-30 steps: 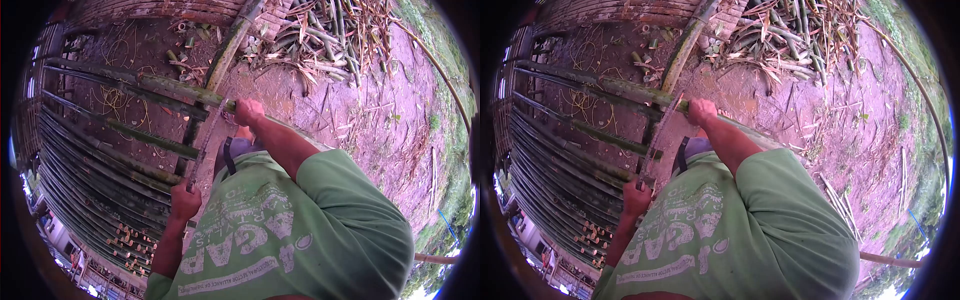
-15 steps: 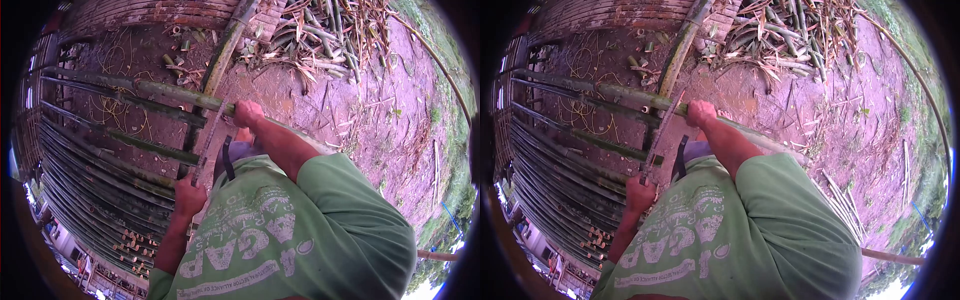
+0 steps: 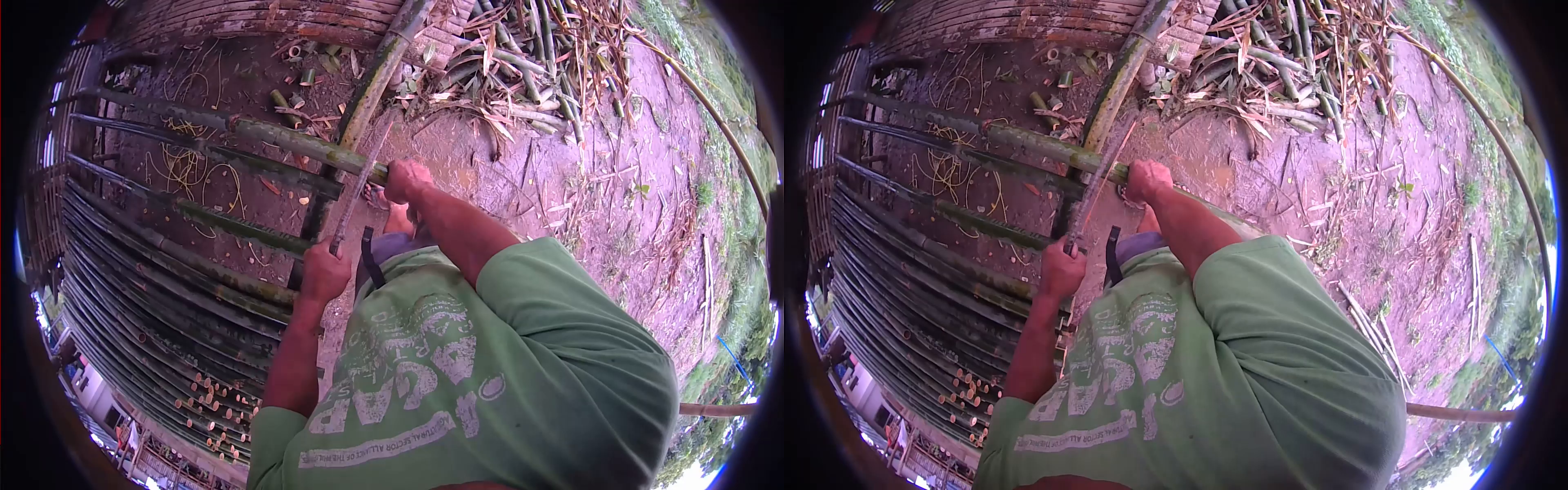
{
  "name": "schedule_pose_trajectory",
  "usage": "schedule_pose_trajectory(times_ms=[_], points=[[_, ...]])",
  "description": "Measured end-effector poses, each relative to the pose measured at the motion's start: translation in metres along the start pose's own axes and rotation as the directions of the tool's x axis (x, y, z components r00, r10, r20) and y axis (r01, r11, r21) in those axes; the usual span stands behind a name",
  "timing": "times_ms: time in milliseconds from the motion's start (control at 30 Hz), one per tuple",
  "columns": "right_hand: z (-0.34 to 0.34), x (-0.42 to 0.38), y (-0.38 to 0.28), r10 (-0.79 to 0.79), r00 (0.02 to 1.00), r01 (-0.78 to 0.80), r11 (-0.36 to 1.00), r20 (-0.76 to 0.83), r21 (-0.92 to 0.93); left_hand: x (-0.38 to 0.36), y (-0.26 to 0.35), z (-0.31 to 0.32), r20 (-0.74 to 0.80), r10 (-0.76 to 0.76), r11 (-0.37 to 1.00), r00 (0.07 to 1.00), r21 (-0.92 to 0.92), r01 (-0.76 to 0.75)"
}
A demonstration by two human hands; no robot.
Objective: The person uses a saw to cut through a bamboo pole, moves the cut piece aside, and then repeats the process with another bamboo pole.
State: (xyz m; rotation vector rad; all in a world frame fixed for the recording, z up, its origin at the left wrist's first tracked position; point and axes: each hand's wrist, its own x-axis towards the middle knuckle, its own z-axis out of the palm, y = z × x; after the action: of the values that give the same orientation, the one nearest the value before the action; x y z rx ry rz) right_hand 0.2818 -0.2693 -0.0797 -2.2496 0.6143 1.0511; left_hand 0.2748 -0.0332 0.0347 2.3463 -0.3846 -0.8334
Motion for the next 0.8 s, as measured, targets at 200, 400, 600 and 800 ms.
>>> schedule_pose_trajectory(times_ms=[200, 400, 600, 800], points=[[0.002, -0.007, -0.004, -0.011, 0.999, 0.012, 1.000, -0.041, 0.028, -0.080, 0.056, -0.074, 0.112, -0.230, 0.964, 0.967, 0.162, 0.211], [-0.007, 0.001, -0.001, 0.045, 0.999, -0.044, 0.997, -0.004, 0.065, -0.048, 0.057, -0.066, 0.072, -0.265, 0.959, 0.962, 0.121, 0.255], [0.000, -0.016, -0.007, 0.012, 0.992, -0.011, 1.000, -0.126, 0.011, -0.036, 0.065, -0.096, 0.174, -0.183, 0.974, 0.968, 0.164, 0.155], [0.009, -0.020, -0.012, -0.008, 0.996, 0.007, 1.000, -0.090, -0.007, -0.076, 0.043, -0.067, 0.024, -0.117, 0.989, 0.993, 0.096, 0.114]])
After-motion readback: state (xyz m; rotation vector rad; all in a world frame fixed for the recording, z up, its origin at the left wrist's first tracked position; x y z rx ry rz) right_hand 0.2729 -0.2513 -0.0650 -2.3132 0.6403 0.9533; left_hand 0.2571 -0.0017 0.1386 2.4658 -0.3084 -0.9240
